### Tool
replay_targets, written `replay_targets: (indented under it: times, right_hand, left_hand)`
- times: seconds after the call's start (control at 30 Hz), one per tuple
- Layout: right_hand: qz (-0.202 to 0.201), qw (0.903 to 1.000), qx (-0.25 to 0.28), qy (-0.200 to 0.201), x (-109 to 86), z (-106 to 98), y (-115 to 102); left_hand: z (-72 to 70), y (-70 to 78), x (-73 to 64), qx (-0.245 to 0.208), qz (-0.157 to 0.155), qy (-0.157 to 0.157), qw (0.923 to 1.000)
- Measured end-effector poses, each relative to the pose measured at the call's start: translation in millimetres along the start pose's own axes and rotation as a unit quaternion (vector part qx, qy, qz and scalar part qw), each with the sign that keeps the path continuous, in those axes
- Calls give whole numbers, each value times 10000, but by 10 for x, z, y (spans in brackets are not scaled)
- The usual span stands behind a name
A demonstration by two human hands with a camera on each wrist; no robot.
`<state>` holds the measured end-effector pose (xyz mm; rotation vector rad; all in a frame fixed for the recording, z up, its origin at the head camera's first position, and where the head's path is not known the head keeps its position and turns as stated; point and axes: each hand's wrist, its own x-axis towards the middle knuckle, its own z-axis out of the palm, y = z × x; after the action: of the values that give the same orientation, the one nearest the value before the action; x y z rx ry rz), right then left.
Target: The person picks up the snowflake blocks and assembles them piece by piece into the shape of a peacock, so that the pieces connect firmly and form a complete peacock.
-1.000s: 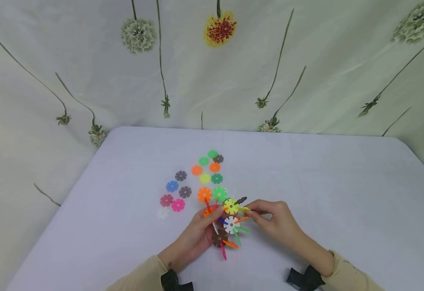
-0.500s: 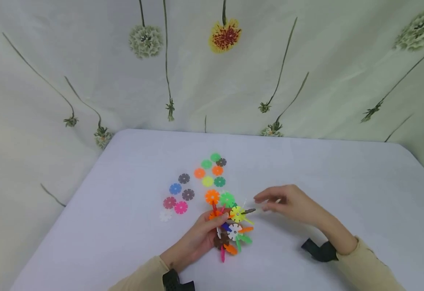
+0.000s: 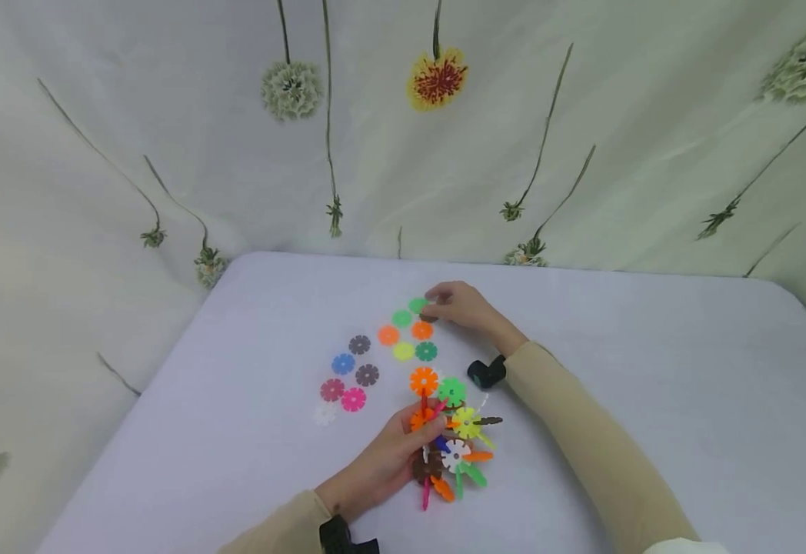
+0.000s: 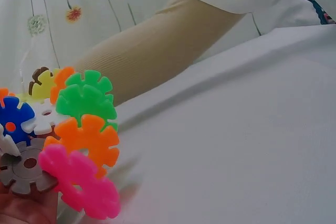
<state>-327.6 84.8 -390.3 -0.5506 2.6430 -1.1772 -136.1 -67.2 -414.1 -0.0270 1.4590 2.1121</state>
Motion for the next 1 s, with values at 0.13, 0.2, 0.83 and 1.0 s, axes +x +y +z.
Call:
replay_targets:
  times: [0.13, 0.2, 0.83, 1.0]
  right_hand:
    - [8, 9967, -808, -7, 126, 27, -94]
    - [32, 9959, -907, -29, 147, 16, -112]
    - [-1704, 9699, 1733, -132, -1512, -173, 178]
    - [-2214, 9565, 1900, -25, -1677, -126, 179]
  left_hand:
    - [-1, 17, 16, 139, 59, -15, 9999]
    - [-1, 29, 29, 159, 69, -78, 9998]
    - [4, 6, 1, 89, -107, -93, 9999]
    - [-5, 12, -2, 242, -134, -189, 9994]
